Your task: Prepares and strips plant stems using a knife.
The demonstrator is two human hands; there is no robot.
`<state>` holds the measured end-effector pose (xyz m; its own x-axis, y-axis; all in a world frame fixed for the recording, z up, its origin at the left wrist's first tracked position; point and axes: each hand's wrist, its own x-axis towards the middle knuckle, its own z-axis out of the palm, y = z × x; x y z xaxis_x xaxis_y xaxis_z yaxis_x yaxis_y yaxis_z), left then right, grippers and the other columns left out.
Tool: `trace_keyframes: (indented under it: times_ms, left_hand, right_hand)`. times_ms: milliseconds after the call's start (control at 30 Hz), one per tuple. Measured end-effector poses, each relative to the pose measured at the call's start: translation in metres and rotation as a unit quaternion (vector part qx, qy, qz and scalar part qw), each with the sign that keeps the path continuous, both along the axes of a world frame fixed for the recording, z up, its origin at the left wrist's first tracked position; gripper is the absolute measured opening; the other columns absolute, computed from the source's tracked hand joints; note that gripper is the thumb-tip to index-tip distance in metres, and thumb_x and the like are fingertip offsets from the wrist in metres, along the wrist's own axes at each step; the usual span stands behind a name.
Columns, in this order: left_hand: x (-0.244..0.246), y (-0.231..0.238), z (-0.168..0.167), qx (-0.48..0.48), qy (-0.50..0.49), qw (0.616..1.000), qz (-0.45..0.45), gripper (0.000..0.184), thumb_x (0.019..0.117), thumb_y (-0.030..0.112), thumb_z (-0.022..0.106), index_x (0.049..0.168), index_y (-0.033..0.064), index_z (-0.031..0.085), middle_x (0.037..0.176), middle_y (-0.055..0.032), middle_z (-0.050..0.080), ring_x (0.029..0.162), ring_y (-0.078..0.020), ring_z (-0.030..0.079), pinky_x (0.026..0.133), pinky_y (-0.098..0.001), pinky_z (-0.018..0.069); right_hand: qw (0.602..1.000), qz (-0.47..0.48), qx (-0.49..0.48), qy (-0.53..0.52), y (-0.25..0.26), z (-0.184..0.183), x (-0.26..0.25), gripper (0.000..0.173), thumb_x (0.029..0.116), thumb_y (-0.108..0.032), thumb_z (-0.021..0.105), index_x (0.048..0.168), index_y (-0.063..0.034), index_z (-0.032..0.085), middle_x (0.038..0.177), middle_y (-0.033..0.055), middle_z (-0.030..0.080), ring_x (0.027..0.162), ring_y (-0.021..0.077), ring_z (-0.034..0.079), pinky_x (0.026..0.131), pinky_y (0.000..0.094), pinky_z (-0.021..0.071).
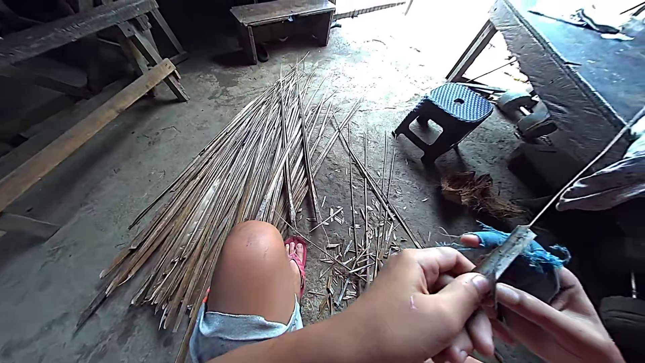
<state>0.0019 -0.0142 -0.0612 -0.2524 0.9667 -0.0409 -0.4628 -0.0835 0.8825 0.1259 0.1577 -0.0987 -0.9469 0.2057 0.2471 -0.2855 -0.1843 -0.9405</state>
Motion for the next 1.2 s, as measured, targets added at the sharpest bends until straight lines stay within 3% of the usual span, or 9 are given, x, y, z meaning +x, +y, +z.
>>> trace_keyframes:
  times_ms: [167,633,800,933,1067,1200]
  left_hand:
    - [-0.001,-0.002,0.002,0.003,0.062,0.998,0.014,0.014,0.1065,0.003,0.044,0.100,0.0025,0.056,0.064,0.0085,0.053,0.050,0.0077,0.045,0.047,-0.0089,0.0374]
    - [-0.004,-0.001,-0.002,0.006,0.056,0.998,0.016,0.015,0.1069,0.003,0.042,0.100,0.0059,0.054,0.063,0.0109,0.053,0.049,0.0090,0.045,0.045,-0.0080,0.0378]
    - [-0.006,-0.008,-0.001,0.015,0.060,0.998,0.018,0.015,0.1063,0.003,0.042,0.099,0.0073,0.054,0.065,0.0111,0.054,0.050,0.0093,0.045,0.046,-0.0082,0.0373]
    - [-0.009,-0.010,-0.006,-0.003,0.044,0.998,0.047,0.014,0.1063,0.003,0.040,0.102,0.0077,0.053,0.065,0.0113,0.057,0.050,0.0098,0.047,0.046,-0.0075,0.0387]
    - [-0.007,-0.007,-0.008,-0.012,0.070,0.995,0.070,0.013,0.1050,0.002,0.043,0.114,0.0038,0.052,0.067,0.0110,0.057,0.051,0.0095,0.047,0.046,-0.0084,0.0384]
    - [-0.001,-0.004,-0.013,-0.017,0.145,0.984,0.106,0.005,0.1051,0.005,0.048,0.103,0.0068,0.052,0.070,0.0095,0.060,0.053,0.0076,0.051,0.048,-0.0101,0.0418]
  right_hand:
    - [0.999,-0.035,0.020,-0.004,0.006,-0.001,0.003,0.031,0.0979,-0.018,0.067,0.129,-0.0177,0.069,0.099,-0.0058,0.076,0.068,-0.0019,0.067,0.057,0.0138,0.0554]
    - [0.998,-0.048,-0.022,-0.024,0.013,-0.010,-0.001,0.025,0.0963,-0.021,0.068,0.121,-0.0178,0.072,0.089,-0.0057,0.076,0.059,-0.0036,0.063,0.049,0.0118,0.0509]
    - [0.990,-0.122,-0.009,-0.064,0.032,-0.015,0.000,0.026,0.0945,-0.029,0.068,0.120,-0.0223,0.071,0.069,-0.0133,0.065,0.047,-0.0055,0.052,0.043,0.0119,0.0438]
    - [0.993,-0.107,0.012,-0.051,0.033,-0.004,0.006,0.029,0.0952,-0.030,0.067,0.123,-0.0215,0.072,0.072,-0.0128,0.068,0.049,-0.0047,0.054,0.044,0.0126,0.0458]
    - [0.997,-0.054,0.015,-0.059,0.010,0.004,0.007,0.026,0.0991,-0.028,0.065,0.124,-0.0230,0.070,0.084,-0.0116,0.072,0.056,-0.0061,0.058,0.048,0.0113,0.0490]
    - [0.991,-0.018,0.001,-0.133,-0.015,0.019,0.007,0.020,0.0996,-0.018,0.062,0.119,-0.0234,0.064,0.087,-0.0139,0.072,0.061,-0.0057,0.061,0.051,0.0122,0.0504]
